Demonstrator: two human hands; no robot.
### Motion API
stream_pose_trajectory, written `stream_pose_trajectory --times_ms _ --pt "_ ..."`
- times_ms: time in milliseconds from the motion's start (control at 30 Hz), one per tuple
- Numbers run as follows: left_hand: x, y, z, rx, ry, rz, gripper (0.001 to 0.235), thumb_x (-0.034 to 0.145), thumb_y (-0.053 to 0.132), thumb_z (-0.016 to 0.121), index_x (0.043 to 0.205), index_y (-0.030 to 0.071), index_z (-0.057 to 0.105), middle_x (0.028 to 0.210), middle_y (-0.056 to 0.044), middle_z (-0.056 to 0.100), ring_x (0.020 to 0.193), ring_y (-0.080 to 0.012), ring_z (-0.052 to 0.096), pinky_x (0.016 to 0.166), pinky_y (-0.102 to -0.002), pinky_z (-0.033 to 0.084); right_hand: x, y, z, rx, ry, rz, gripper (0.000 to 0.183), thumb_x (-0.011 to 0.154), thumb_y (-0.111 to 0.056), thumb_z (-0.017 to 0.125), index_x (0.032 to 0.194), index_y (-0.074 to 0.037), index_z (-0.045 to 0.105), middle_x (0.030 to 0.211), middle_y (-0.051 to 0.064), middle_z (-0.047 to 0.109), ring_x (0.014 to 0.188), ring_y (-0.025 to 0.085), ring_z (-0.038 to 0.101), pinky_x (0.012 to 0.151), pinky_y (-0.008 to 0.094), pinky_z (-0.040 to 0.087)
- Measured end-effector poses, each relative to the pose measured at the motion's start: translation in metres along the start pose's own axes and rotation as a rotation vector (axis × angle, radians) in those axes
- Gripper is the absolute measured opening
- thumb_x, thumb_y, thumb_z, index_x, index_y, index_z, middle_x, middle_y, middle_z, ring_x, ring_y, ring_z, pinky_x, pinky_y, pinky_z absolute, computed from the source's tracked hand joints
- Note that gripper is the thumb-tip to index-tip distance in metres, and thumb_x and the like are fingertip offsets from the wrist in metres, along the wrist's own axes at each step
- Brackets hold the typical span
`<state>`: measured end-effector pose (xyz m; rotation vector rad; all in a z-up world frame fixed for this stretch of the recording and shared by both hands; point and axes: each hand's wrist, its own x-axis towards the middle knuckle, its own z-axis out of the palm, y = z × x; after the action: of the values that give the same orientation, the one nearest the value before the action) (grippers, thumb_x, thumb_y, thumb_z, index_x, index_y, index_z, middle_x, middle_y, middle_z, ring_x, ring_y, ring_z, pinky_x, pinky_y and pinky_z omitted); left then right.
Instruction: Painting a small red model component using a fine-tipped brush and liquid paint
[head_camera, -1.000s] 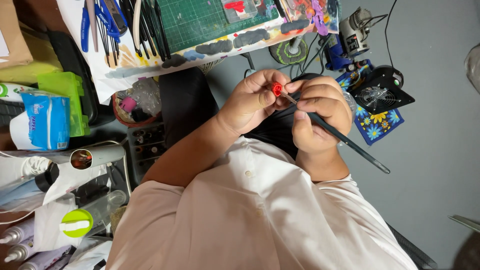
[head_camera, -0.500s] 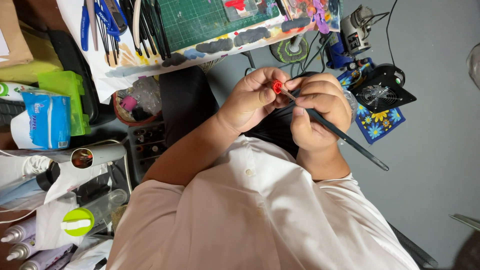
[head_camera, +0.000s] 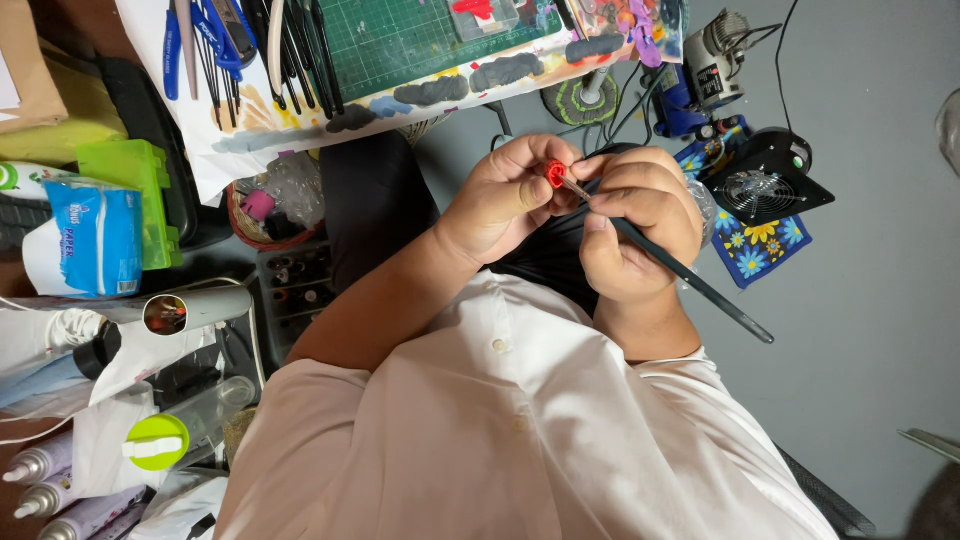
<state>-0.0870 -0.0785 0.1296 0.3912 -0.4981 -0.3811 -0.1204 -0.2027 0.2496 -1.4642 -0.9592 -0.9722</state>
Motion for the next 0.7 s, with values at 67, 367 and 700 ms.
stream_pose_trajectory --times_ms 67,367,700 --pt "0.0004 -0.0001 -0.0014 0.003 -0.002 0.000 0.031 0.097 0.011 0.073 0.123 0.002 0.058 0.115 -0.014 0.066 0.098 -0.0195 0.071 0.082 -0.029 0.054 0.0000 0.0003 -0.0003 0.001 0.001 -0.001 0.021 0.092 0.000 0.071 0.078 0.012 0.063 0.066 0.025 0.056 0.061 0.039 0.058 0.060 0.060 0.063" --pt "-0.0004 -0.0035 -0.0025 -0.003 0.013 0.006 0.032 0.097 0.010 0.074 0.123 0.000 0.058 0.116 -0.015 0.067 0.101 -0.0214 0.073 0.083 -0.029 0.057 0.0001 -0.0001 0.0007 0.004 0.001 -0.003 0.021 0.092 -0.001 0.072 0.078 0.012 0.063 0.066 0.025 0.056 0.061 0.039 0.058 0.060 0.060 0.062" --pt "-0.0002 0.0028 0.0047 0.012 0.013 0.002 0.032 0.097 0.013 0.074 0.123 0.002 0.059 0.113 -0.012 0.068 0.095 -0.0171 0.072 0.081 -0.027 0.055 -0.0015 0.0015 -0.0004 0.013 -0.010 -0.007 0.018 0.090 0.002 0.071 0.078 0.013 0.063 0.066 0.025 0.056 0.061 0.038 0.057 0.060 0.060 0.062"
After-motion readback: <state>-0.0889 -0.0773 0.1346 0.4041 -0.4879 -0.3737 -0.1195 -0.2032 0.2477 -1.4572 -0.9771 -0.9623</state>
